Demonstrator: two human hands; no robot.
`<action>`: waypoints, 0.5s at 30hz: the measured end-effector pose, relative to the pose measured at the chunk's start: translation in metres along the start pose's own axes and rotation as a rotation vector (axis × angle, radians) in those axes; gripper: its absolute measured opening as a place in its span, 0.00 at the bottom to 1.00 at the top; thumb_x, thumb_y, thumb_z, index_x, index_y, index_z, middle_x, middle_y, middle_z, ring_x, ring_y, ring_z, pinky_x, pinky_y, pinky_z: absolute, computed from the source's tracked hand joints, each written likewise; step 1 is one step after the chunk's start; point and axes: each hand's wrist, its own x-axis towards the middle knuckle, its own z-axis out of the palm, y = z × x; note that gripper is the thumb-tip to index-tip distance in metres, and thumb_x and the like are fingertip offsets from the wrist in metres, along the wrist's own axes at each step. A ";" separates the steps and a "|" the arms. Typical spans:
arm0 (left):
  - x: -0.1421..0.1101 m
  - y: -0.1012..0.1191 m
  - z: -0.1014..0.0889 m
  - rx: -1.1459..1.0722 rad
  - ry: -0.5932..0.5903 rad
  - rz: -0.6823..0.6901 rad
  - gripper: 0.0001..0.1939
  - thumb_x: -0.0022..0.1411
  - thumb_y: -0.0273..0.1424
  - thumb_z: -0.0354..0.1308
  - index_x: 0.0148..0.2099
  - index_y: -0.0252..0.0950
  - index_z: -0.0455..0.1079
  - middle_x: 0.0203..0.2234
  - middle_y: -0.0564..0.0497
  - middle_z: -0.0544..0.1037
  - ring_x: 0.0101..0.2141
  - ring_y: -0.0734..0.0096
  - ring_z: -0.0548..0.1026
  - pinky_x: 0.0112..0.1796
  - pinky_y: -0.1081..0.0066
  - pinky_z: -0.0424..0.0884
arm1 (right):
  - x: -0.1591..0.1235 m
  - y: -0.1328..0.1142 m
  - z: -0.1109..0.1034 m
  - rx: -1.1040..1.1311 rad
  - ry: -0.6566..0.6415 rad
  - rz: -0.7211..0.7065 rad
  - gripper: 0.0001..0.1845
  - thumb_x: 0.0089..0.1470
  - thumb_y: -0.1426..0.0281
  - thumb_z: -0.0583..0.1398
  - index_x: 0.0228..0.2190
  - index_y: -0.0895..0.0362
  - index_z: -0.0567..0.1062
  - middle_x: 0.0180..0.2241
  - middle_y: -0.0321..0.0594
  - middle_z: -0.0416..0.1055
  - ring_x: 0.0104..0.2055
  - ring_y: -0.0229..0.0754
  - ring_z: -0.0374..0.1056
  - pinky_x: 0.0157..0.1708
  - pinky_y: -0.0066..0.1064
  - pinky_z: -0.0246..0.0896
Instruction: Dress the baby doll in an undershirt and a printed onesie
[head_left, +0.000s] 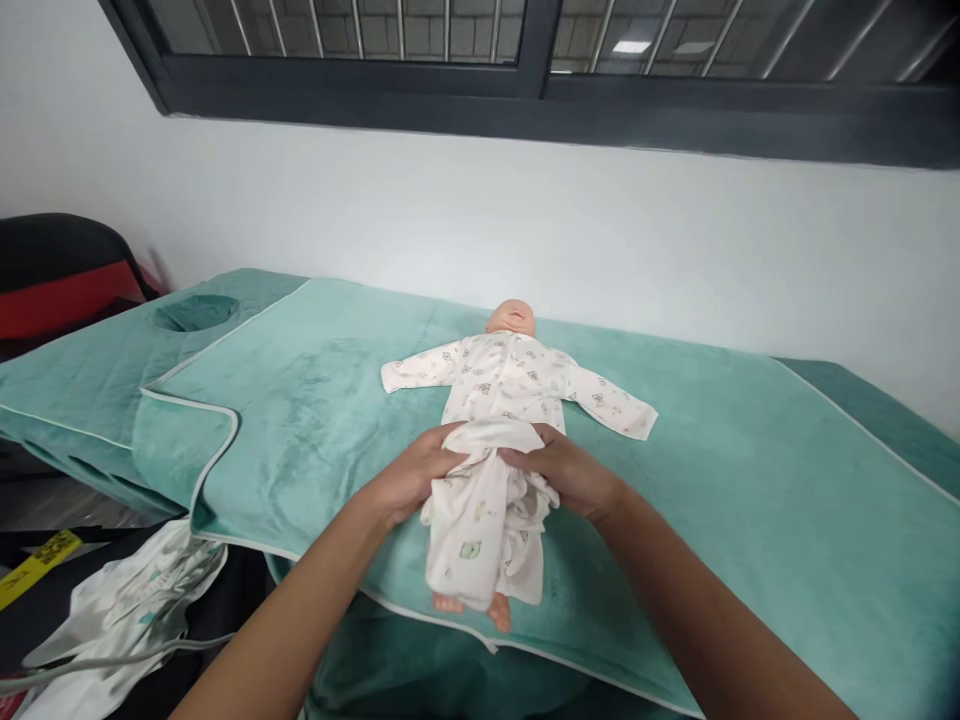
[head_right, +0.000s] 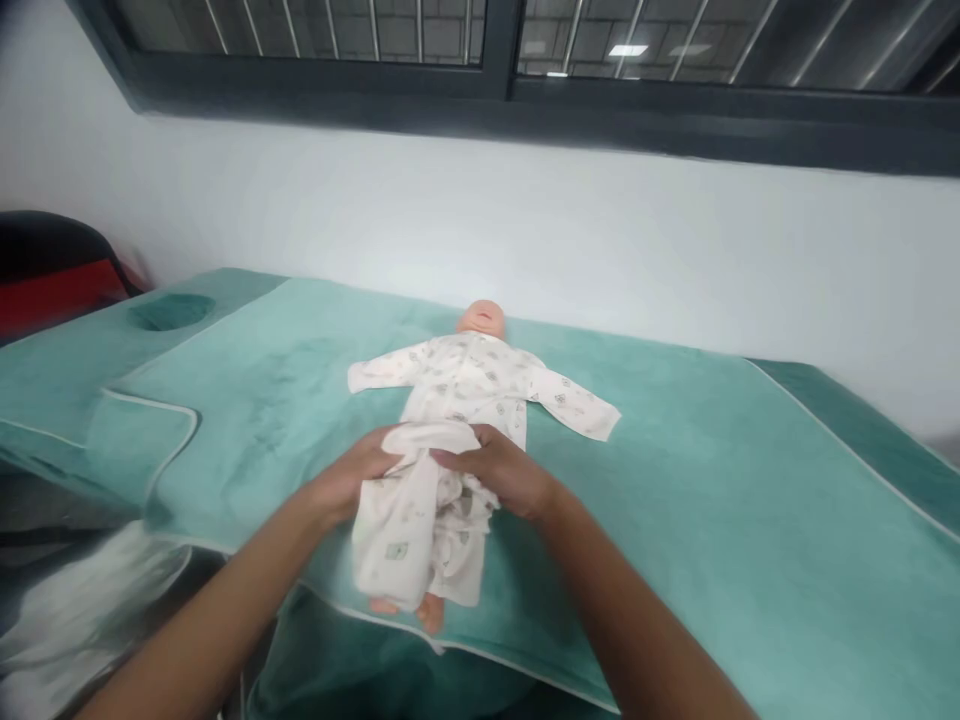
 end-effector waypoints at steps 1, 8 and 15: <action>-0.002 0.000 -0.002 0.015 -0.071 -0.024 0.19 0.49 0.35 0.69 0.42 0.32 0.75 0.31 0.49 0.79 0.34 0.64 0.76 0.37 0.69 0.69 | 0.001 0.004 -0.001 0.061 0.050 -0.019 0.21 0.48 0.57 0.68 0.38 0.60 0.79 0.33 0.42 0.78 0.34 0.43 0.73 0.35 0.33 0.66; 0.003 -0.014 0.004 -0.177 0.186 0.133 0.16 0.53 0.34 0.66 0.44 0.36 0.73 0.36 0.49 0.80 0.33 0.68 0.76 0.33 0.73 0.69 | -0.001 -0.001 0.005 -0.076 -0.060 0.033 0.22 0.46 0.57 0.69 0.39 0.59 0.79 0.34 0.41 0.77 0.35 0.43 0.72 0.36 0.32 0.65; -0.013 -0.022 0.020 -0.196 0.335 0.113 0.22 0.53 0.36 0.66 0.49 0.32 0.73 0.35 0.46 0.80 0.32 0.66 0.77 0.31 0.74 0.69 | -0.001 0.007 0.002 0.008 -0.098 -0.018 0.23 0.46 0.58 0.69 0.39 0.60 0.78 0.34 0.41 0.77 0.34 0.41 0.71 0.35 0.31 0.64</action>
